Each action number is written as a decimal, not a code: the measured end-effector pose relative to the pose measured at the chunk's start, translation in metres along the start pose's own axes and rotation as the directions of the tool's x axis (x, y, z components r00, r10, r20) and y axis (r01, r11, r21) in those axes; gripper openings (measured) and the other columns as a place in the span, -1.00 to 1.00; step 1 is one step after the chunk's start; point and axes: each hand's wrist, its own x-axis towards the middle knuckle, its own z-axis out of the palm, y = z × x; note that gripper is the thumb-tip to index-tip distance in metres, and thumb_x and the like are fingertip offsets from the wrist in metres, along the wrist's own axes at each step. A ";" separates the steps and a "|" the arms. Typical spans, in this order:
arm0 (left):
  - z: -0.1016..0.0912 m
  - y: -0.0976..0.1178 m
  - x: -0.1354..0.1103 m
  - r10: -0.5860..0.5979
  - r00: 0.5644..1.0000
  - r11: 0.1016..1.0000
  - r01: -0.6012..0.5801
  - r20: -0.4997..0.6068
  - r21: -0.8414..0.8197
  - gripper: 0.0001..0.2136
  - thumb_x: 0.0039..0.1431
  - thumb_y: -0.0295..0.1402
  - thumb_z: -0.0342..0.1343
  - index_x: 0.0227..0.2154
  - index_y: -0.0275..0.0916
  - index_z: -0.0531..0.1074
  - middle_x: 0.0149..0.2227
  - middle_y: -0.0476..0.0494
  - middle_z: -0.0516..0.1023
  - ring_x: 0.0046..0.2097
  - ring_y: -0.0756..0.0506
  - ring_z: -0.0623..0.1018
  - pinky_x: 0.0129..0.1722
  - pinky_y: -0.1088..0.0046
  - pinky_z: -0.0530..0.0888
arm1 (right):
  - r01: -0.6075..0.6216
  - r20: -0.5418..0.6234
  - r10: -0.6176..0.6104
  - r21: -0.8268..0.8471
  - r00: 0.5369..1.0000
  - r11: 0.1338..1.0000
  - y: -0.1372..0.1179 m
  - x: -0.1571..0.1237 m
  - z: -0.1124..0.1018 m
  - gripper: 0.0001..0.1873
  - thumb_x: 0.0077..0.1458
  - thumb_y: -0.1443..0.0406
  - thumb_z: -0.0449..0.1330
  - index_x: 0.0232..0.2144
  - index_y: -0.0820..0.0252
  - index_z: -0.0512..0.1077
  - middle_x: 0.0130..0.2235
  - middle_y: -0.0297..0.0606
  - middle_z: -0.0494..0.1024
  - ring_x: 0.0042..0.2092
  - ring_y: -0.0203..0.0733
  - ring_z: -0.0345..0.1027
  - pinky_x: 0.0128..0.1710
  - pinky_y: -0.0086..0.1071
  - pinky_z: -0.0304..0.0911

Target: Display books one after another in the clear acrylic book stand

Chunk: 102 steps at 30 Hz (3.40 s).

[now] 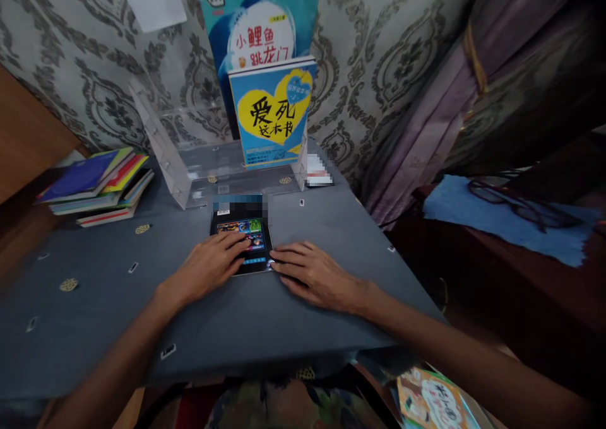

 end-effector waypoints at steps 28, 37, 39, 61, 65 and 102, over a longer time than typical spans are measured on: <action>0.050 -0.045 -0.021 -0.220 0.953 0.975 0.206 -0.208 -0.088 -0.57 0.43 -0.22 -0.19 0.24 -0.22 0.31 0.32 -0.23 0.32 0.34 -0.17 0.29 0.28 0.11 0.33 | -0.320 0.005 0.324 -0.145 0.946 0.936 0.073 0.102 0.017 -0.51 0.34 0.16 0.06 0.22 0.26 0.34 0.28 -0.06 0.36 0.27 0.04 0.21 0.24 -0.03 0.12; 0.046 -0.004 -0.039 -0.192 0.952 0.980 0.197 -0.238 -0.004 -0.56 0.43 -0.22 -0.17 0.25 -0.25 0.29 0.29 -0.28 0.35 0.29 -0.21 0.37 0.23 0.09 0.40 | -0.263 0.002 0.266 -0.133 0.964 0.955 0.052 0.072 0.014 -0.51 0.32 0.18 0.06 0.21 0.27 0.35 0.25 -0.02 0.39 0.28 0.04 0.22 0.25 -0.02 0.13; 0.047 0.006 -0.044 -0.184 0.951 0.982 0.191 -0.250 0.002 -0.56 0.43 -0.23 -0.18 0.26 -0.24 0.27 0.29 -0.28 0.35 0.30 -0.21 0.37 0.22 0.10 0.41 | -0.264 0.013 0.269 -0.140 0.963 0.954 0.045 0.063 0.013 -0.50 0.32 0.18 0.06 0.22 0.30 0.34 0.25 0.00 0.39 0.29 0.04 0.21 0.26 -0.02 0.13; 0.031 0.057 -0.102 0.119 0.990 0.992 -0.114 -0.076 0.063 0.02 0.12 0.03 0.23 0.43 -0.19 -0.29 0.34 -0.38 0.19 0.32 -0.38 0.31 0.16 -0.05 0.44 | -0.158 -0.029 0.157 -0.025 0.987 0.987 0.020 0.033 0.004 -0.57 0.21 0.18 0.16 0.06 0.26 0.47 0.11 -0.03 0.52 0.24 0.02 0.26 0.31 0.05 0.02; 0.031 0.061 -0.108 0.194 0.961 0.978 -0.174 -0.198 0.114 -0.13 0.24 0.00 0.13 0.43 -0.23 -0.19 0.26 -0.27 0.38 0.28 -0.28 0.39 0.15 0.14 0.49 | -0.152 -0.054 0.156 0.063 0.986 0.986 0.022 0.032 0.004 -0.64 0.22 0.20 0.17 -0.01 0.25 0.51 0.05 -0.05 0.56 0.19 -0.01 0.33 0.29 0.03 0.06; -0.005 -0.017 0.022 -0.753 0.633 0.317 0.107 -0.181 -0.942 -0.40 0.11 0.32 -0.07 -0.61 -0.18 0.27 -0.62 0.03 0.29 -0.52 -0.01 0.32 -0.52 0.46 0.32 | -0.236 -0.134 0.459 0.713 0.878 0.661 0.029 0.044 0.008 -0.59 0.26 -0.03 0.09 -0.38 0.16 0.44 -0.49 -0.36 0.43 -0.42 -0.26 0.34 -0.36 -0.39 0.26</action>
